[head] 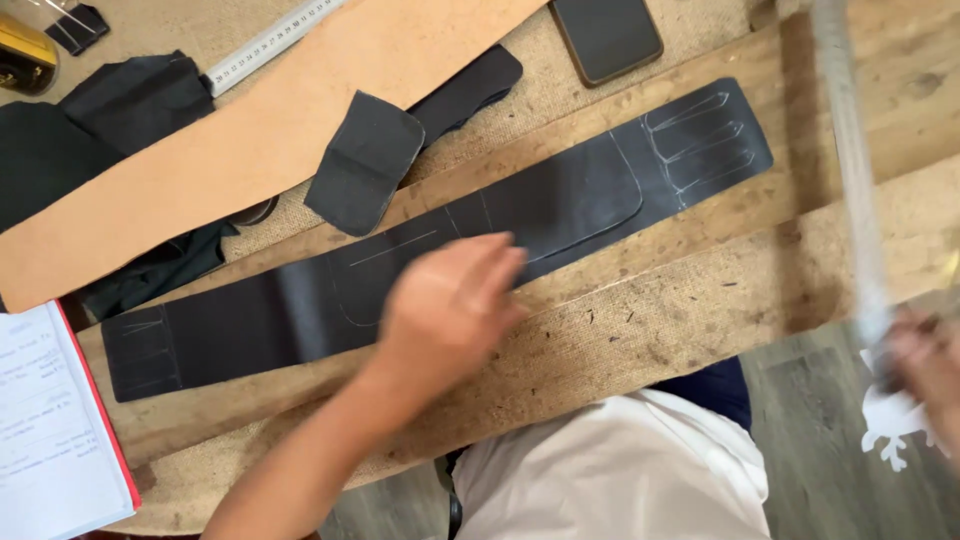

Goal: Measuring and marking a black leather strip with a ruler and a silver pen on a wooden workbench.

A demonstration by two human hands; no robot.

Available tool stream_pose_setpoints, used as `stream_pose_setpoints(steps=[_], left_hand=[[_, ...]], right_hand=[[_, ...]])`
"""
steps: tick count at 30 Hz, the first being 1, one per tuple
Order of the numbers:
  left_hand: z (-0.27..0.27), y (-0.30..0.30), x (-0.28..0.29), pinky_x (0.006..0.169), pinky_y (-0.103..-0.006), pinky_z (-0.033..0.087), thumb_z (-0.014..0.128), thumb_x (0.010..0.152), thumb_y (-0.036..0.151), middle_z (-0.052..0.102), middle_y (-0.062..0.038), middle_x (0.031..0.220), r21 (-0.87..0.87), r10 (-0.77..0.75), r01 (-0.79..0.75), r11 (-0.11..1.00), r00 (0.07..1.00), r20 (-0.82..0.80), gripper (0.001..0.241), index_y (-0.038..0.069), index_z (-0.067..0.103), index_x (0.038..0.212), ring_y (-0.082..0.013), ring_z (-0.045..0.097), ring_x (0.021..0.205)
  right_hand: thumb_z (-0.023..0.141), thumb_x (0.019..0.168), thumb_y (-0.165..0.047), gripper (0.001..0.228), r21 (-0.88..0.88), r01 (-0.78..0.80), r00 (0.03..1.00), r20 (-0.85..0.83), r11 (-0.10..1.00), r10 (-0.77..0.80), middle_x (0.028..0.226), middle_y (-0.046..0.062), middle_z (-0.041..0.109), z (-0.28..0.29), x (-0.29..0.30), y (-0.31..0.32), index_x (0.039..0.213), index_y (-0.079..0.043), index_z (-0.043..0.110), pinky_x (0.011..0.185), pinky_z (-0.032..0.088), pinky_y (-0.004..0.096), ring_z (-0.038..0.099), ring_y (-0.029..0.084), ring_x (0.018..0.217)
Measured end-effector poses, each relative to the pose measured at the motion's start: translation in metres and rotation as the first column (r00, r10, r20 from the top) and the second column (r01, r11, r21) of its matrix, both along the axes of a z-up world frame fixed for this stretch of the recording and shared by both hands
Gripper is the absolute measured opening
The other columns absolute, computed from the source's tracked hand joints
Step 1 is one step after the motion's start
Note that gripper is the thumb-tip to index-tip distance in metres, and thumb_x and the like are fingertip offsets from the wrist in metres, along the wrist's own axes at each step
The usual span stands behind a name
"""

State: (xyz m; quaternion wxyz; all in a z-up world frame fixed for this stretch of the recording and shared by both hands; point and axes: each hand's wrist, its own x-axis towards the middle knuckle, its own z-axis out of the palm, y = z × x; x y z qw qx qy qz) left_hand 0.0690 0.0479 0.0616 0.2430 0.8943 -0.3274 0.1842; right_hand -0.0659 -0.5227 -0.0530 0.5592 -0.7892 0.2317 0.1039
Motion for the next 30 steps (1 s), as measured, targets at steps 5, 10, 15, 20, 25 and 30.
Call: stream_pose_setpoints(steps=[5,10,15,20,25,30], left_hand=[[-0.008,-0.058,-0.011,0.128,-0.0517,0.036,0.089,0.095,0.067,0.032,-0.024,0.164,0.437,-0.154,0.135,0.889,0.988,0.009,0.104,0.003,0.037,0.158,-0.0425,0.036,0.153],[-0.028,-0.087,-0.007,0.124,-0.0545,0.045,0.090,0.080,0.086,0.026,-0.033,0.162,0.544,-0.106,0.038,0.838,0.990,0.095,0.132,0.001,0.029,0.161,-0.0526,0.037,0.150],[-0.046,-0.097,-0.003,0.125,-0.0539,0.039,0.079,0.082,0.082,0.025,-0.034,0.162,0.576,-0.008,-0.018,0.817,0.999,0.042,0.124,-0.002,0.031,0.160,-0.0521,0.034,0.150],[-0.062,-0.110,0.003,0.120,-0.0555,0.043,0.044,0.105,0.021,0.048,-0.033,0.151,0.466,0.020,-0.081,0.881,0.991,0.134,0.052,-0.004,0.049,0.150,-0.0515,0.048,0.141],[-0.067,-0.114,0.007,0.116,-0.0576,0.048,0.067,0.098,0.059,0.052,-0.037,0.145,0.445,0.007,-0.095,0.891,0.981,0.196,0.084,-0.009,0.053,0.145,-0.0541,0.049,0.137],[-0.065,-0.112,0.011,0.117,-0.0595,0.046,0.079,0.087,0.070,0.046,-0.039,0.148,0.481,-0.016,-0.070,0.874,0.985,0.171,0.107,-0.012,0.047,0.147,-0.0552,0.049,0.138]], right_hand=[[0.052,0.106,-0.026,0.027,-0.343,-0.313,0.881,-0.453,0.885,0.136,0.087,0.012,0.079,0.055,-0.053,0.156,0.125,-0.010,0.061,0.081,0.056,0.036,0.073,0.024,0.074],[0.056,0.095,-0.042,0.027,-0.262,-0.616,0.734,-0.532,0.743,0.421,0.095,-0.010,0.084,0.046,-0.070,0.208,0.122,-0.034,0.057,0.078,0.060,0.028,0.082,0.011,0.079],[0.050,0.100,-0.042,0.017,-0.223,-0.658,0.702,-0.529,0.719,0.478,0.088,-0.006,0.074,0.050,-0.068,0.214,0.112,-0.031,0.054,0.073,0.055,0.032,0.074,0.018,0.075],[0.050,0.099,-0.045,0.021,-0.193,-0.678,0.671,-0.557,0.709,0.490,0.084,-0.004,0.078,0.059,-0.052,0.194,0.115,-0.032,0.056,0.072,0.055,0.031,0.077,0.020,0.074],[0.045,0.110,-0.030,0.045,-0.346,-0.197,0.980,-0.104,0.917,0.171,0.101,0.001,0.077,0.095,-0.007,0.155,0.092,-0.009,0.079,0.065,0.055,0.032,0.068,0.017,0.074],[0.036,0.116,-0.034,0.049,0.069,0.107,0.916,0.382,0.992,-0.125,0.071,0.003,0.044,0.112,0.100,0.204,0.074,-0.012,0.046,0.055,0.027,0.027,0.037,0.013,0.060]])
